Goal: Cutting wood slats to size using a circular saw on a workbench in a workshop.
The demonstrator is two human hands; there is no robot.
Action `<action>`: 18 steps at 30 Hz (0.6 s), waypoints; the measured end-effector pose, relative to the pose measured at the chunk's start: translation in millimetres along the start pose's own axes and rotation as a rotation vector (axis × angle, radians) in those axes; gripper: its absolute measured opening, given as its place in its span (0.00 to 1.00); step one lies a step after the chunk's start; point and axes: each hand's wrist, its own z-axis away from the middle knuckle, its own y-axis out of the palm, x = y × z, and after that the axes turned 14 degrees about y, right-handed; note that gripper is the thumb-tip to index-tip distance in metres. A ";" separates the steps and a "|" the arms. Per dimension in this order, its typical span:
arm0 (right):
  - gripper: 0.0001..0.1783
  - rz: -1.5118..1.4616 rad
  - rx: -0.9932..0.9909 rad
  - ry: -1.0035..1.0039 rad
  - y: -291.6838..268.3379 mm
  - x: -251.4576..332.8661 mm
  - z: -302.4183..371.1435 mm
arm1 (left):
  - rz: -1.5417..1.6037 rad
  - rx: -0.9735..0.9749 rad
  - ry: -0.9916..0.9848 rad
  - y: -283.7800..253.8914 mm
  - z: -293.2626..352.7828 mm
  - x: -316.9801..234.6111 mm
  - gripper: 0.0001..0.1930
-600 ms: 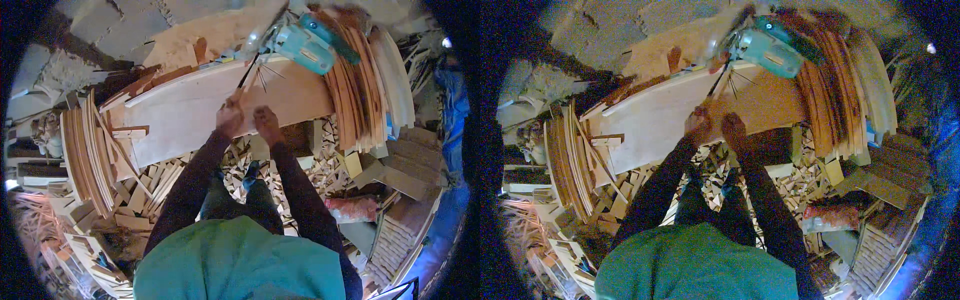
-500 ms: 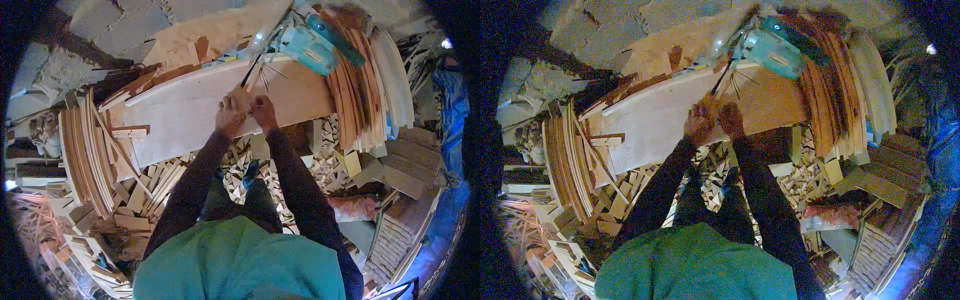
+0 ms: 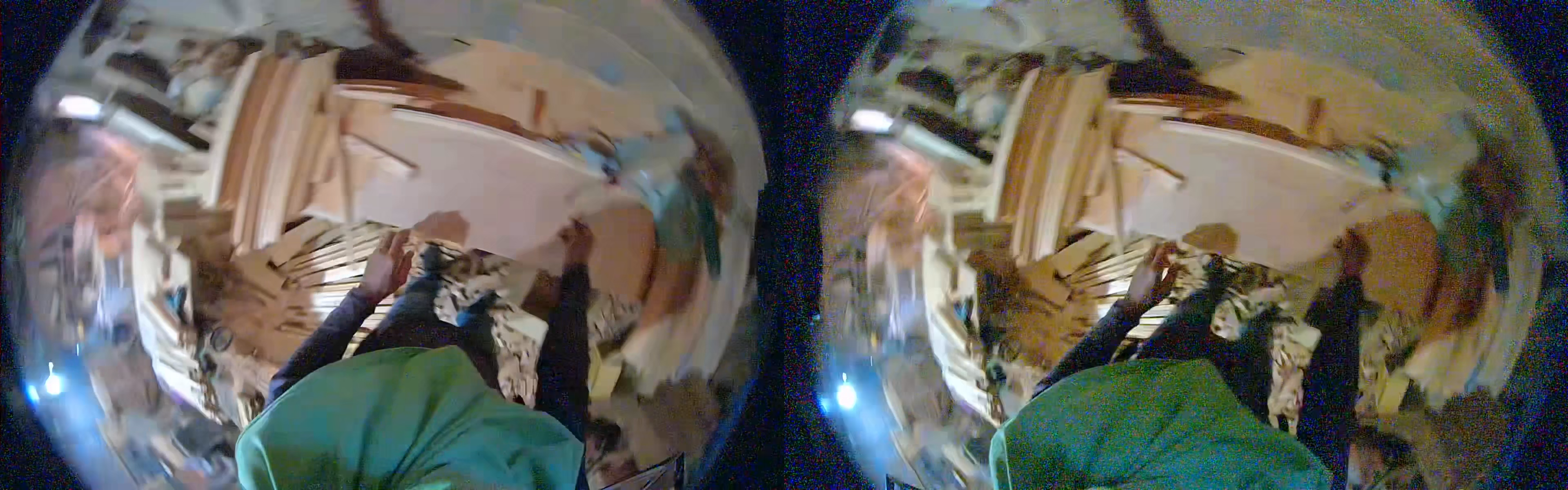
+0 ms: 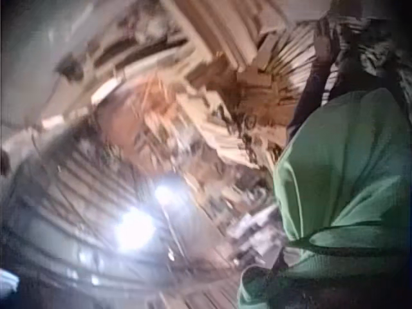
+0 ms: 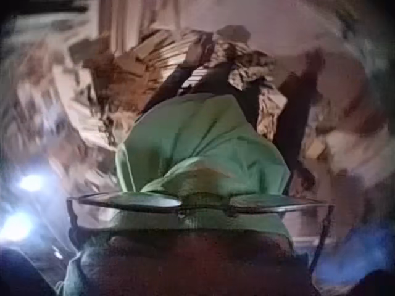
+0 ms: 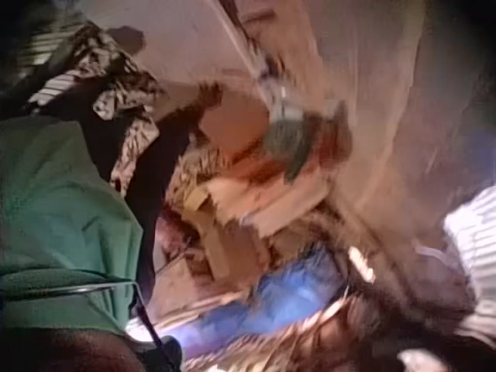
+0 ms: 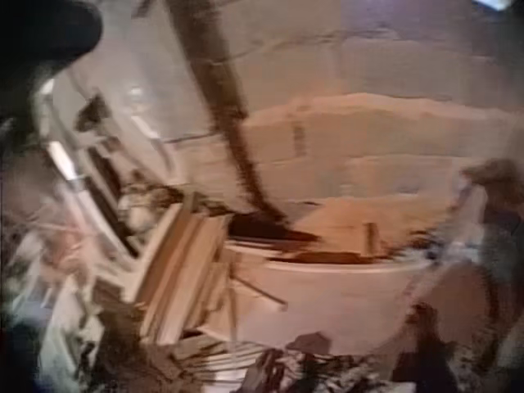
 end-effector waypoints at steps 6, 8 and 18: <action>0.16 -0.064 0.069 -0.156 -16.6 -11.1 -11.6 | -0.481 -0.499 -0.184 -125.7 -10.7 111.8 0.18; 0.16 0.322 -0.129 -0.422 -61.9 -21.9 -55.1 | -0.478 -0.545 -0.182 -152.2 -33.8 136.5 0.16; 0.19 0.226 -0.101 -0.310 13.7 5.8 10.3 | -0.593 -0.096 -0.423 -186.9 3.7 231.2 0.13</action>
